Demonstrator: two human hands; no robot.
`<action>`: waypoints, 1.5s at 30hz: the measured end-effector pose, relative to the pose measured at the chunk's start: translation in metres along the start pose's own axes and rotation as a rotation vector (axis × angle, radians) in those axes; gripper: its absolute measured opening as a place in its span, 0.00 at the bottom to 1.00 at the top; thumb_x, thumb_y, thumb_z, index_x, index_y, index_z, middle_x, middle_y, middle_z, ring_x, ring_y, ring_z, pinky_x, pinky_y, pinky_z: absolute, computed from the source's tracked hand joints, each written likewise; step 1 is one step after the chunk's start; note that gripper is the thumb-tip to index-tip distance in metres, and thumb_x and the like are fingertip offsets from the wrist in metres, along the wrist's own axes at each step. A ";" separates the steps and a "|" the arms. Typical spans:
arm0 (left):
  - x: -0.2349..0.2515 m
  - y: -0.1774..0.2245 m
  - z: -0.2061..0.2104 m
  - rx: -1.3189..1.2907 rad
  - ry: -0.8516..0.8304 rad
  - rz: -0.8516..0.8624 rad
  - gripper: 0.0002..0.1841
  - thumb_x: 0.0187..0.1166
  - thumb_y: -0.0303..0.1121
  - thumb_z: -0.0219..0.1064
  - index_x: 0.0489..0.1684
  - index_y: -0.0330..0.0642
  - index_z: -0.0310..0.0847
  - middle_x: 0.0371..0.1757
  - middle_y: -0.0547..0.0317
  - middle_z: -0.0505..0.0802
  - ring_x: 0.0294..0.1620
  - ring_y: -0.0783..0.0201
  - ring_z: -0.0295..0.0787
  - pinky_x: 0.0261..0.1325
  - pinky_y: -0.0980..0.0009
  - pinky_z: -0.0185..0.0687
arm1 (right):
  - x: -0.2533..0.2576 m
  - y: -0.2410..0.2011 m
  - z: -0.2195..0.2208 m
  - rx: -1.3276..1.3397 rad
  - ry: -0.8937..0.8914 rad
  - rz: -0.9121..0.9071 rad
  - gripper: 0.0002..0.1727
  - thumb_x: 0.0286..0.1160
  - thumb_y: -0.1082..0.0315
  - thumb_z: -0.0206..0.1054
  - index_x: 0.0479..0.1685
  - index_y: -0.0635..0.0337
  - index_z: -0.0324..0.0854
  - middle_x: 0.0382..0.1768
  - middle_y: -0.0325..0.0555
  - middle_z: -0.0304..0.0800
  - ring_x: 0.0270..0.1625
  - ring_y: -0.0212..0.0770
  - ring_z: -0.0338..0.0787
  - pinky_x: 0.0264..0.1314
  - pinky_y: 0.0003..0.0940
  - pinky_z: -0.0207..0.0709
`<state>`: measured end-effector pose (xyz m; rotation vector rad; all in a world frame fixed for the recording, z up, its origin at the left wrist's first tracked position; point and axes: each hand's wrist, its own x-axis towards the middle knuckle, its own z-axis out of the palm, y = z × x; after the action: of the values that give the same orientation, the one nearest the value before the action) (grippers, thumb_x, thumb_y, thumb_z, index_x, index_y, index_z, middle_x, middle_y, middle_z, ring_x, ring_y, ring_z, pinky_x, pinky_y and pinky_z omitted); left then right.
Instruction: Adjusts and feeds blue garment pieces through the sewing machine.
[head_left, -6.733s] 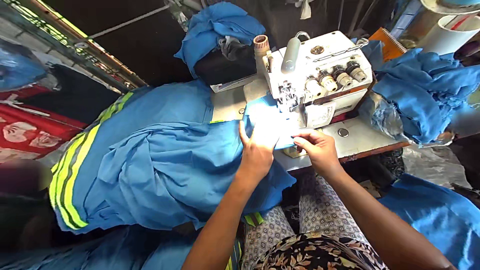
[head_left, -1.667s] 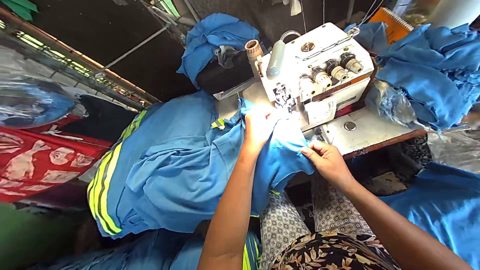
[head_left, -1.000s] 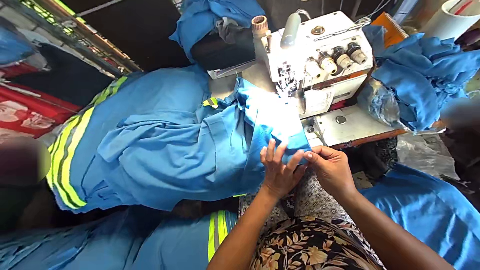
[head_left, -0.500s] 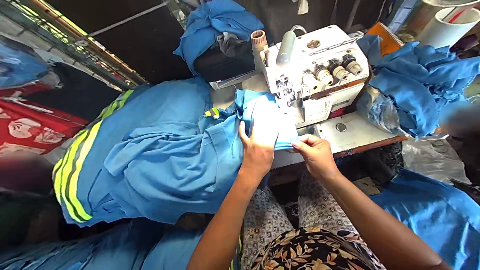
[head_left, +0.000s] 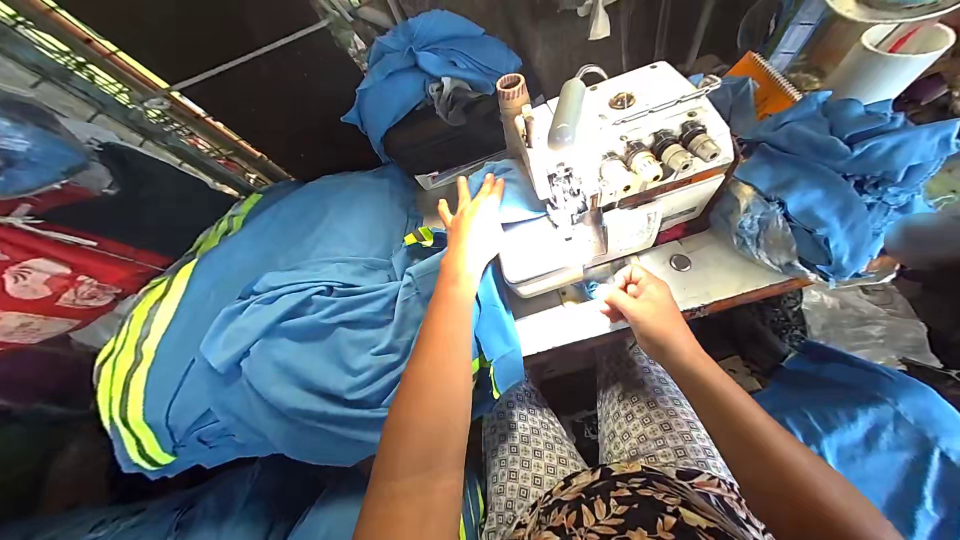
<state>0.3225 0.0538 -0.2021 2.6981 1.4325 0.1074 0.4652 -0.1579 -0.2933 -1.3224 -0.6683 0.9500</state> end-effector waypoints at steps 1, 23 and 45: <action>-0.008 -0.008 -0.001 0.016 0.025 -0.004 0.36 0.77 0.19 0.62 0.90 0.48 0.65 0.92 0.54 0.67 0.95 0.35 0.43 0.82 0.19 0.34 | -0.010 0.001 -0.007 -0.012 -0.043 -0.003 0.06 0.73 0.76 0.68 0.39 0.62 0.73 0.25 0.39 0.85 0.26 0.32 0.88 0.34 0.28 0.87; -0.199 -0.037 -0.071 -1.762 0.089 0.654 0.30 0.83 0.62 0.54 0.72 0.55 0.86 0.64 0.59 0.95 0.65 0.65 0.92 0.70 0.67 0.85 | -0.011 -0.037 0.054 0.294 -0.625 -0.588 0.06 0.80 0.69 0.67 0.43 0.53 0.90 0.41 0.24 0.93 0.46 0.17 0.89 0.54 0.22 0.85; -0.093 -0.067 -0.095 0.289 -0.114 0.302 0.20 0.77 0.57 0.70 0.29 0.52 0.99 0.72 0.61 0.90 0.93 0.27 0.42 0.78 0.15 0.22 | -0.020 -0.016 -0.004 -1.012 -0.456 -0.964 0.07 0.71 0.58 0.69 0.34 0.48 0.89 0.47 0.38 0.92 0.60 0.54 0.85 0.60 0.64 0.68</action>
<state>0.2059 0.0177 -0.1174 3.0777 1.0737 -0.2498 0.4618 -0.1766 -0.2761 -1.3316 -2.0859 0.0353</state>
